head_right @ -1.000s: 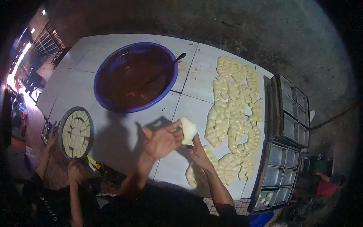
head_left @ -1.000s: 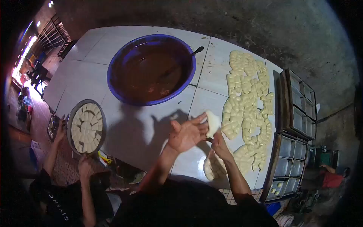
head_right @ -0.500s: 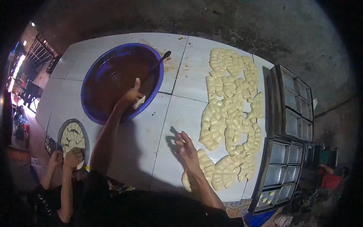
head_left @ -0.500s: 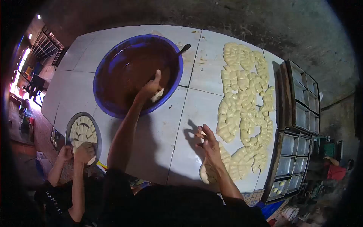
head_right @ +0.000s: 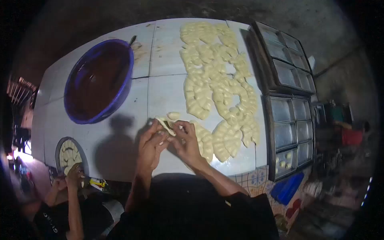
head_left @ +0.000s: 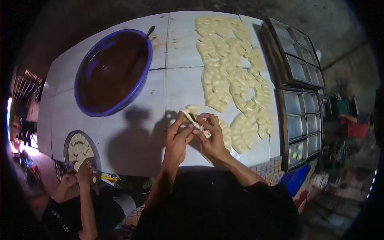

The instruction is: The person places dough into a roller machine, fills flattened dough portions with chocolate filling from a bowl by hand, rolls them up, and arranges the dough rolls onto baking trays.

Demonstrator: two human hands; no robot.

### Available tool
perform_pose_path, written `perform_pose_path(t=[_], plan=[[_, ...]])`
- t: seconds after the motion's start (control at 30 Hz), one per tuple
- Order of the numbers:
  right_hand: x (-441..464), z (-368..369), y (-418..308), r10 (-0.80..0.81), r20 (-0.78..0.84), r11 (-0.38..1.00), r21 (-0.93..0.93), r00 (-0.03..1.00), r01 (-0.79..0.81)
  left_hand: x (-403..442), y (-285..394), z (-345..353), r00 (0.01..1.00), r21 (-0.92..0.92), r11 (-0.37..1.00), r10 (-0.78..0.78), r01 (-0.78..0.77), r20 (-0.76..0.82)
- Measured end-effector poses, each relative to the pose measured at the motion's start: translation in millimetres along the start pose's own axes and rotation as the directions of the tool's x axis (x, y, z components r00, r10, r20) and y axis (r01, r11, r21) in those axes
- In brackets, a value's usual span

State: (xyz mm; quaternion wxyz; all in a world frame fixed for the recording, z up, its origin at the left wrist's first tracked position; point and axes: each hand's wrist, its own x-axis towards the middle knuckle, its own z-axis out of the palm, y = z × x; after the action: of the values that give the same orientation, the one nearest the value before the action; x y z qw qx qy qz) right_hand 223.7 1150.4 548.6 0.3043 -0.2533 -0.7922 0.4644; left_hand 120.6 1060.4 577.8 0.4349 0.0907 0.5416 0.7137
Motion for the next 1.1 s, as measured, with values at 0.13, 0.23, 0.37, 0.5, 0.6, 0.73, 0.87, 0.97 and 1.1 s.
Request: perform_pose_path(t=[0.13,0.23,0.37,0.5,0.6,0.73,0.87,0.97,1.1], plan=[[-23.6,-44.1,9.9,-0.141,0.001,0.983,0.117,0.99,0.14,-17.6,-29.9,12.4,0.96,0.319,0.922,0.148,-0.22,0.236],[-39.3,-70.3,13.9,0.019,-0.098,0.889,0.458,0.995,0.028,-35.0,-40.1,36.3,0.958,0.25,0.953,0.1,-0.17,0.27],[-70.2,-97.5,2.1,-0.091,-0.066,0.983,0.152,0.994,0.1,-40.4,-71.0,53.2,0.961,0.312,0.946,0.002,-0.092,0.278],[-115.5,-120.2,19.3,0.213,-0.129,0.97,0.144,0.969,-0.194,-53.5,-97.5,90.1,0.961,0.286,0.958,-0.1,0.023,0.256],[-131.1,-134.4,31.5,0.295,-0.28,0.944,0.236,0.914,-0.232,-45.3,-133.0,96.6,0.923,0.469,0.853,0.035,-0.228,0.384],[-155.7,-162.9,64.4,0.506,-0.124,0.791,0.461,0.853,-0.403,-59.1,-135.1,131.0,0.871,0.538,0.768,0.051,-0.347,0.489],[-176.9,-203.8,70.6,0.565,0.378,0.478,0.574,0.733,-0.665,-65.9,-142.2,143.8,0.688,0.38,0.769,0.104,-0.513,0.719],[-189.6,-203.8,109.1,0.518,0.025,0.823,0.256,0.855,-0.506,-60.3,-153.0,151.6,0.798,0.34,0.834,0.181,-0.434,0.575],[-189.5,-213.0,162.4,0.239,-0.199,0.968,-0.033,0.951,-0.25,-35.6,-165.9,155.4,0.92,0.355,0.887,0.166,-0.297,0.354]])
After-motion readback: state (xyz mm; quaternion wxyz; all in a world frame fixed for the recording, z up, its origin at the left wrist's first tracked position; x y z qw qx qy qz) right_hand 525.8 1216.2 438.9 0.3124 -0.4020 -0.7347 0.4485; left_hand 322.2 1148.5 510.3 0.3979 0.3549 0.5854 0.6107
